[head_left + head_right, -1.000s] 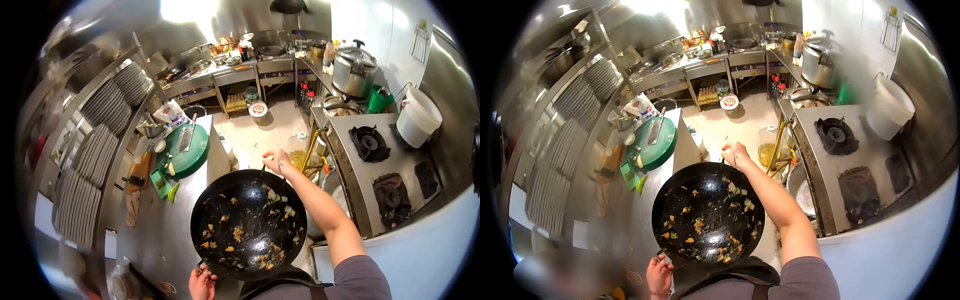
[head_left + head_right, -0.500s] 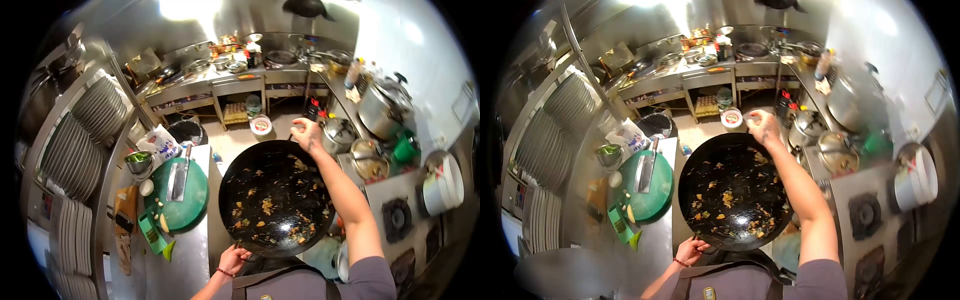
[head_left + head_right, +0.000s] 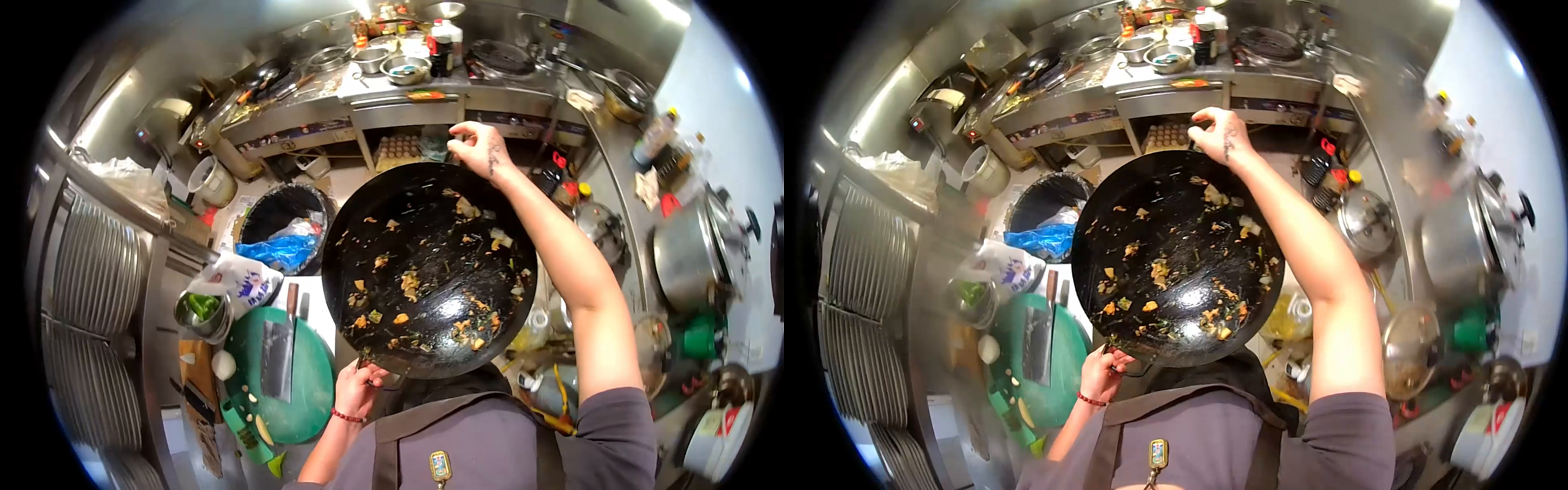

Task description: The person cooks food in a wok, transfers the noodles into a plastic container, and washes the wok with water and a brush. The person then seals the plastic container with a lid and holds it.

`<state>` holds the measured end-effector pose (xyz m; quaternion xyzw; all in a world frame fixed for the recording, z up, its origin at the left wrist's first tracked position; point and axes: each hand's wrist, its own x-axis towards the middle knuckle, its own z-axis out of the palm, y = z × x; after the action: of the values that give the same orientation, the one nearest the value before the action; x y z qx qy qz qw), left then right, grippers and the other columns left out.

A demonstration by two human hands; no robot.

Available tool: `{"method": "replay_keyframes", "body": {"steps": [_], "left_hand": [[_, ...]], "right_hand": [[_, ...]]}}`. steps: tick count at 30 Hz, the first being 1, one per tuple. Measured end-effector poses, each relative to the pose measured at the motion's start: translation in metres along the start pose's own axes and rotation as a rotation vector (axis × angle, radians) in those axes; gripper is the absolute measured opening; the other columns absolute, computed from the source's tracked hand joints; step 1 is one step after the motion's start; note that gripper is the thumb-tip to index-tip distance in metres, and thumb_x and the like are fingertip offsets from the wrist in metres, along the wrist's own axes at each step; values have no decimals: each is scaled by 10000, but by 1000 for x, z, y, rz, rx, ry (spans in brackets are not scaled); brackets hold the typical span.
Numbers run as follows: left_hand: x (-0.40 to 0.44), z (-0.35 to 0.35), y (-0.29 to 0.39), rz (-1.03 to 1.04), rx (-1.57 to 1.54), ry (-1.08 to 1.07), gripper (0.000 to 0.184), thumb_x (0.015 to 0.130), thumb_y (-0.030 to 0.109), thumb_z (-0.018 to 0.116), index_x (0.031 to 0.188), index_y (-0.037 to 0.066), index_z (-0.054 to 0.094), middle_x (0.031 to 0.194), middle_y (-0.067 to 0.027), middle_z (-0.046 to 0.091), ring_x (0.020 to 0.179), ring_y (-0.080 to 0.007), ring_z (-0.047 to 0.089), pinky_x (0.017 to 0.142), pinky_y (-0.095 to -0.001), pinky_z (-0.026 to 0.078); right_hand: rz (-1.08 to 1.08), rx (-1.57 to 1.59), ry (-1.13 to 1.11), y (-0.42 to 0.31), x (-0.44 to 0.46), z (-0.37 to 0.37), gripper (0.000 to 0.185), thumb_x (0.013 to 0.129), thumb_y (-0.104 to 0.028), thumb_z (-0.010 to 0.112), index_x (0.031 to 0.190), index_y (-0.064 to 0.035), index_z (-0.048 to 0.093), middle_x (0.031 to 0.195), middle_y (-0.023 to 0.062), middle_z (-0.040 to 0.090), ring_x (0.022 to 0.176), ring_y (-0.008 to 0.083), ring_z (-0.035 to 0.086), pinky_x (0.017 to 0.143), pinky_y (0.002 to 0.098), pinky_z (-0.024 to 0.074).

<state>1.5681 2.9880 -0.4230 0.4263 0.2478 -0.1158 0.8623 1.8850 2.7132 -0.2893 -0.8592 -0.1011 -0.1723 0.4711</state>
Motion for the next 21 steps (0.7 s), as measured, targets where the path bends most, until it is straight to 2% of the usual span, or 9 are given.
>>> {"method": "replay_keyframes", "body": {"steps": [6,10,11,12,14,16,18,20,21], "left_hand": [[78,15,77,193,-180,206,62,695,-66,498,751,-39,492,678,-132,539,549,-167,505,532,-249,445],[146,25,137,305,-230,250,103,663,-88,444,738,-26,478,660,-92,490,547,-175,493,588,-315,473],[167,26,152,343,-286,248,115,650,-92,437,738,-27,476,664,-93,490,557,-179,492,608,-334,476],[187,26,169,381,-344,244,128,638,-96,430,737,-28,473,668,-94,490,567,-183,490,629,-353,478],[223,28,197,440,-303,321,113,624,-104,428,667,-17,485,675,-88,479,580,-196,487,659,-372,480],[261,30,223,495,-304,389,104,635,-101,434,637,-14,491,678,-94,501,579,-195,506,654,-364,487],[296,32,260,550,-299,399,96,643,-97,440,658,-20,494,676,-92,506,570,-186,508,649,-357,491],[324,40,294,591,-244,493,100,669,-76,456,745,-37,508,674,-78,507,539,-153,499,625,-330,500],[341,40,308,598,-227,507,114,676,-72,456,770,-37,510,667,-72,500,538,-147,492,632,-332,496]], "right_hand": [[-228,60,-283,-14,157,117,399,647,-266,625,985,-53,618,875,157,635,829,256,612,776,326,477],[-337,150,-293,-20,263,176,363,768,-225,555,1067,-21,571,932,177,626,868,275,608,808,329,460],[-478,55,-217,-13,295,184,292,797,-205,530,1004,-12,600,903,187,624,832,277,615,764,327,469],[-463,-79,-263,-7,320,188,260,815,-257,514,869,-36,642,754,146,628,645,217,592,621,307,454],[-489,-217,-253,28,388,204,267,811,-285,532,768,-51,654,637,137,600,535,212,552,537,321,423],[-423,-358,-253,34,441,188,300,792,-323,559,687,-59,656,593,105,598,513,182,550,528,308,427],[-194,-223,-218,29,492,182,319,762,-337,588,619,-59,651,573,80,605,514,148,558,522,296,430],[-202,-220,-203,35,546,189,325,751,-329,598,579,-58,646,559,52,609,548,123,574,532,279,439],[-256,-314,-186,41,578,197,246,757,-261,598,671,-39,661,631,58,632,608,108,592,559,271,454]]}}
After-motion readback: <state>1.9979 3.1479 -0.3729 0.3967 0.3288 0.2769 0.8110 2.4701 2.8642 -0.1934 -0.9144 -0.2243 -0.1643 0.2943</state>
